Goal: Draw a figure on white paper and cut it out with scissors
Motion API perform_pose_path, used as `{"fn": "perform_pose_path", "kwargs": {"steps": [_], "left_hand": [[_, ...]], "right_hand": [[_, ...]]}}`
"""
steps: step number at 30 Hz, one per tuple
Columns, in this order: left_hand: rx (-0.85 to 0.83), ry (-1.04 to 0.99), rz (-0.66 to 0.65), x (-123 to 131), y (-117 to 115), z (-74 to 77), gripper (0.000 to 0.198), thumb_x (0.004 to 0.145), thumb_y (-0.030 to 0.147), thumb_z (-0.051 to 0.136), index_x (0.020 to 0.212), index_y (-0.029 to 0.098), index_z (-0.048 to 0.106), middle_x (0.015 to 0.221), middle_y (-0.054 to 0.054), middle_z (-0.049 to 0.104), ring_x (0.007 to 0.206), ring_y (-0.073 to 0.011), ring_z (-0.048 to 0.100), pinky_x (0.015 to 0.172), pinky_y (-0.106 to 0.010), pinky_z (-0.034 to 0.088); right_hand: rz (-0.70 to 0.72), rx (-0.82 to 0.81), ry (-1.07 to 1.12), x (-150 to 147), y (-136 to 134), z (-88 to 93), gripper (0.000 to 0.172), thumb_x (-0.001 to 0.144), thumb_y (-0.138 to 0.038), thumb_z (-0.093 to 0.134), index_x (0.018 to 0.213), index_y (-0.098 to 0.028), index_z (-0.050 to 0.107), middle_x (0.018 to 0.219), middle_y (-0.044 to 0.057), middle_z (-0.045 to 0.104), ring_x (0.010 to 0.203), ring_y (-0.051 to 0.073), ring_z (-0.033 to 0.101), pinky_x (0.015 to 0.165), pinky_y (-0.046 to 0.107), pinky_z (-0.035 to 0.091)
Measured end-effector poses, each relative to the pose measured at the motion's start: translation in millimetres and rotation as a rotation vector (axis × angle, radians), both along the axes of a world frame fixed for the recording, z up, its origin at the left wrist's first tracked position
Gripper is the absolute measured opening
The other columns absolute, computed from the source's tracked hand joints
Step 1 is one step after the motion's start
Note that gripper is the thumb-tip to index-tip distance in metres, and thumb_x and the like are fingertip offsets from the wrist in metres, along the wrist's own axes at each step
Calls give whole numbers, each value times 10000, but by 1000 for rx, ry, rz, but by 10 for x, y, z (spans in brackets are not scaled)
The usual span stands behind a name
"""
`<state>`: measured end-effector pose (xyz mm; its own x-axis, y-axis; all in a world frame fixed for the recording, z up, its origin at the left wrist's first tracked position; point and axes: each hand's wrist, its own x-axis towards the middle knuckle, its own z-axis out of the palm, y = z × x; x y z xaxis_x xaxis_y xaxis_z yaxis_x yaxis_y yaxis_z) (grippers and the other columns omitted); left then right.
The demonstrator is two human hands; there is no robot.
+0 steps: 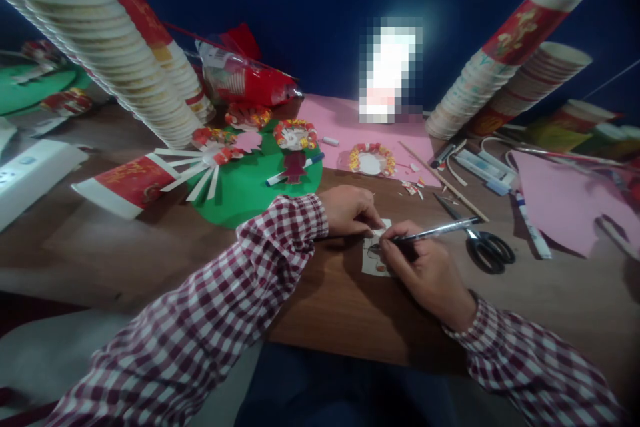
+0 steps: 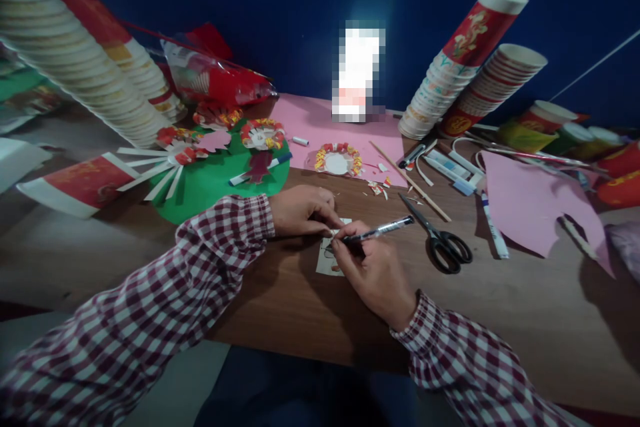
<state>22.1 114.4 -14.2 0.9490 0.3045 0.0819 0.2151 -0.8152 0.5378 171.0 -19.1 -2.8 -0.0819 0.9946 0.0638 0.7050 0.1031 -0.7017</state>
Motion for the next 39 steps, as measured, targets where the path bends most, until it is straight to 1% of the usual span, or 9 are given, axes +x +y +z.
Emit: {"fn": "perform_pose_path", "kwargs": {"steps": [6,12,17,23,35,39], "left_hand": [[-6,19,11,5,-8,20,247,738,274,623,978,253,681,786,-11,583,717,-97,526,637,-182,367],[-25,10,1,5,-10,17,249,742,266,618,984,262,677,786,-6,577,723,-98,525,653,-188,372],[-19,5,9,4,-8,9,253,737,257,619,982,254,681,761,-6,566,703,-94,518,644,-185,369],[-14,7,8,8,-13,5,252,753,252,600,994,268,673,760,1,567,724,-93,520,687,-186,378],[-10,11,-17,11,8,7,251,755,243,596,992,264,675,749,-1,567,721,-95,521,690,-183,378],[-14,12,-10,10,3,4,245,753,257,599,986,253,678,757,-4,569,721,-96,523,674,-182,378]], "right_hand": [[8,7,2,-6,1,3,126,864,-307,475,844,-197,535,630,-7,598,556,133,565,544,231,415],[3,2,22,-4,0,-11,129,862,-306,473,850,-197,542,617,-12,602,536,126,562,507,220,418],[3,-6,24,-7,1,-18,155,865,-328,467,845,-196,546,615,-11,598,539,129,563,507,220,421],[5,-9,35,-10,3,14,141,865,-316,469,839,-195,539,624,-16,600,521,115,554,493,211,408],[8,-30,56,-18,0,32,122,863,-296,476,842,-193,538,603,-22,583,514,112,552,497,201,411],[5,-34,88,-15,4,19,126,863,-302,474,848,-191,533,635,-11,600,528,115,571,491,197,425]]}}
